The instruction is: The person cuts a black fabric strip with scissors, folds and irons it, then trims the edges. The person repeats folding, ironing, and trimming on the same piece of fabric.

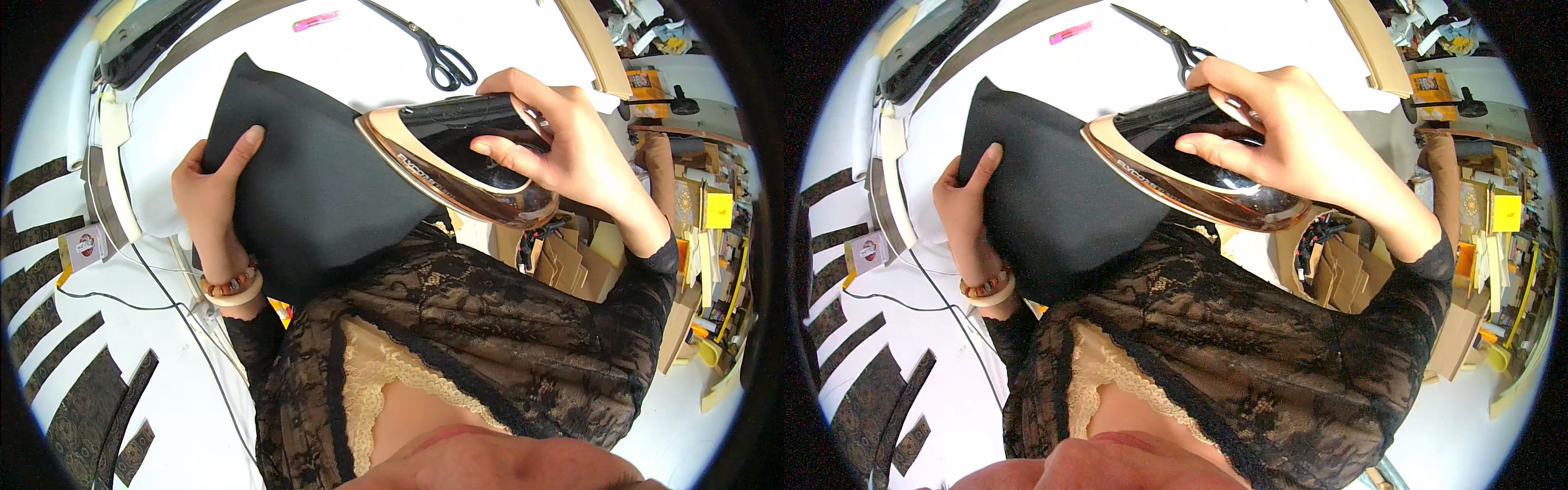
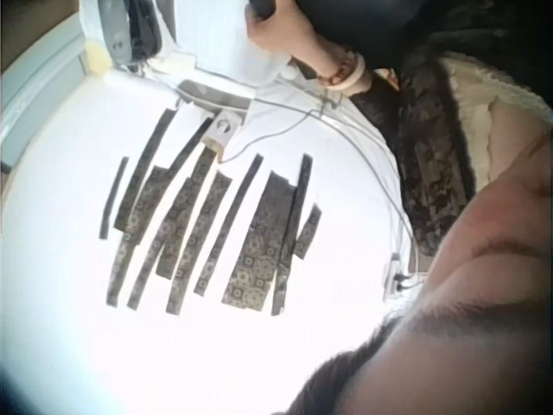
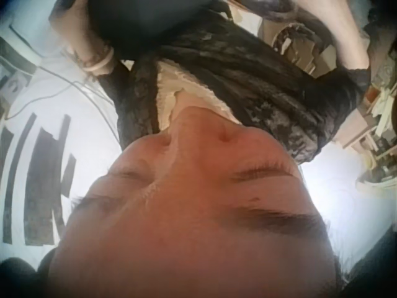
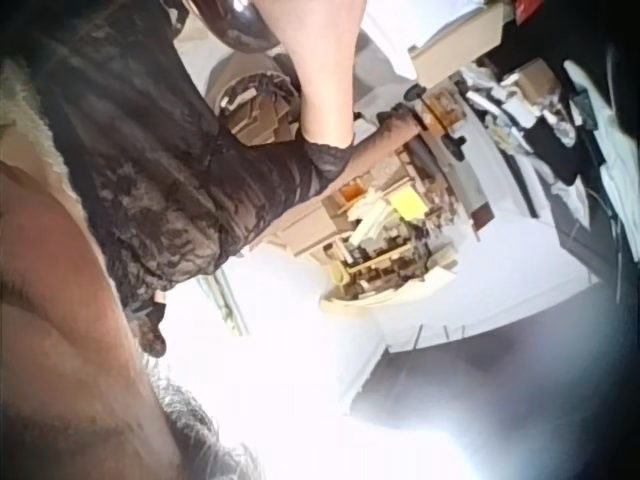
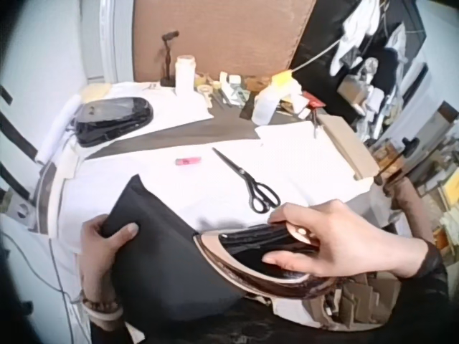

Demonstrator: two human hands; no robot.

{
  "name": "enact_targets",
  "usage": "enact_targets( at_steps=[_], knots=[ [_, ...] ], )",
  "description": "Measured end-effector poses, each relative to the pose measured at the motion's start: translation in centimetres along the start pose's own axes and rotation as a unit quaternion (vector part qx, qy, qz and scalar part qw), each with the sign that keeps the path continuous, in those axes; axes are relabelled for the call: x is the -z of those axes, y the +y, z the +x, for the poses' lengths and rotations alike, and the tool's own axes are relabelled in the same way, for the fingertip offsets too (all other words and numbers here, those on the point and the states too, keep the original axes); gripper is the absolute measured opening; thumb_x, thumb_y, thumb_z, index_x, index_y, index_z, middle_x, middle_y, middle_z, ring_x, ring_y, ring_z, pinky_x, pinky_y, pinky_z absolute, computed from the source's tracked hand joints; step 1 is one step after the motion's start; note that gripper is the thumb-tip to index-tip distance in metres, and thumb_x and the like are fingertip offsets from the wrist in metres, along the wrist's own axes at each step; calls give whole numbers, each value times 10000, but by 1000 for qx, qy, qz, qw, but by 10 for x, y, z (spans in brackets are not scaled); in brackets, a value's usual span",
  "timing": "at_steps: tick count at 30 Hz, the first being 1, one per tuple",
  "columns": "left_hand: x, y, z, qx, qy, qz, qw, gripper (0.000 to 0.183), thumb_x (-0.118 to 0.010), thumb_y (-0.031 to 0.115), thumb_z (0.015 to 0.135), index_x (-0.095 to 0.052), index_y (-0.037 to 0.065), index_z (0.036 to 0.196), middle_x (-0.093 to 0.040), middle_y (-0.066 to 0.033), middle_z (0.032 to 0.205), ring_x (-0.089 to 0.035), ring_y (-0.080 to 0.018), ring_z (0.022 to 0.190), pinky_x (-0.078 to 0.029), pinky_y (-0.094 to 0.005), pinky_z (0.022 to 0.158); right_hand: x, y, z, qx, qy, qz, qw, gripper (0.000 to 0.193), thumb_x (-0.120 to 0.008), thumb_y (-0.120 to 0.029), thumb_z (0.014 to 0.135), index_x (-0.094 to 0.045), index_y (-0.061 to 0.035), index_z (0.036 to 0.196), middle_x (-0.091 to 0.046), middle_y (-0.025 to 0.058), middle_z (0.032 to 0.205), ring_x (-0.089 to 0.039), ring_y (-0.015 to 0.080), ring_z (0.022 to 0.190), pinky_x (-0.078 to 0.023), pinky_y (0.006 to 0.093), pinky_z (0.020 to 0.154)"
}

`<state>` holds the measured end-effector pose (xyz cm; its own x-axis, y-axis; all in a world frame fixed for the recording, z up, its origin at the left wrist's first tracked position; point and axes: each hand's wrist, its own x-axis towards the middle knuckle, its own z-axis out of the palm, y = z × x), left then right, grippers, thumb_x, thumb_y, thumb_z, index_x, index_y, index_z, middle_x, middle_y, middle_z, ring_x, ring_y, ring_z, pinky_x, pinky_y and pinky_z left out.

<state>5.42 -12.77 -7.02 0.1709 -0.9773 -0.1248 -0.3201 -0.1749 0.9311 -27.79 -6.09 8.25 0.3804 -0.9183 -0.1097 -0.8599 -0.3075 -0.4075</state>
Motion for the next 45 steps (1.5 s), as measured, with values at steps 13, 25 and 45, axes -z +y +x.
enact_targets(
  at_steps=[13, 25, 45],
  knots=[
    [7, 24, -15, -98, -4, 189, 977, 614, -868, 532, 662, -727, -33, 856, -707, -90, 714, -660, -175, 630, -512, -293, 634, 0, -8, 66, 112, 68, 37, 991, 362, -773, -224, 872, -597, -45, 1132, -693, 87, 878, -697, 154, 825, -547, 290, 754],
    [5, 46, -32, -90, 1, 176, 980, 542, -893, 487, 657, -697, -9, 754, -690, -62, 670, -636, -135, 591, -478, -279, 578, 4, -15, 78, 61, 75, 54, 994, 386, -770, -227, 875, -595, -38, 1164, -675, 55, 917, -636, 105, 872, -536, 275, 799],
    [114, 57, -2, -167, 257, 187, 933, 619, -929, 482, 609, -554, -10, 640, -483, -39, 490, -411, -116, 462, -379, -273, 458, 67, -38, 463, 327, 94, 87, 936, 401, -809, -18, 745, -608, -34, 1092, -644, 58, 901, -611, 157, 878, -511, 321, 807]
  ],
)
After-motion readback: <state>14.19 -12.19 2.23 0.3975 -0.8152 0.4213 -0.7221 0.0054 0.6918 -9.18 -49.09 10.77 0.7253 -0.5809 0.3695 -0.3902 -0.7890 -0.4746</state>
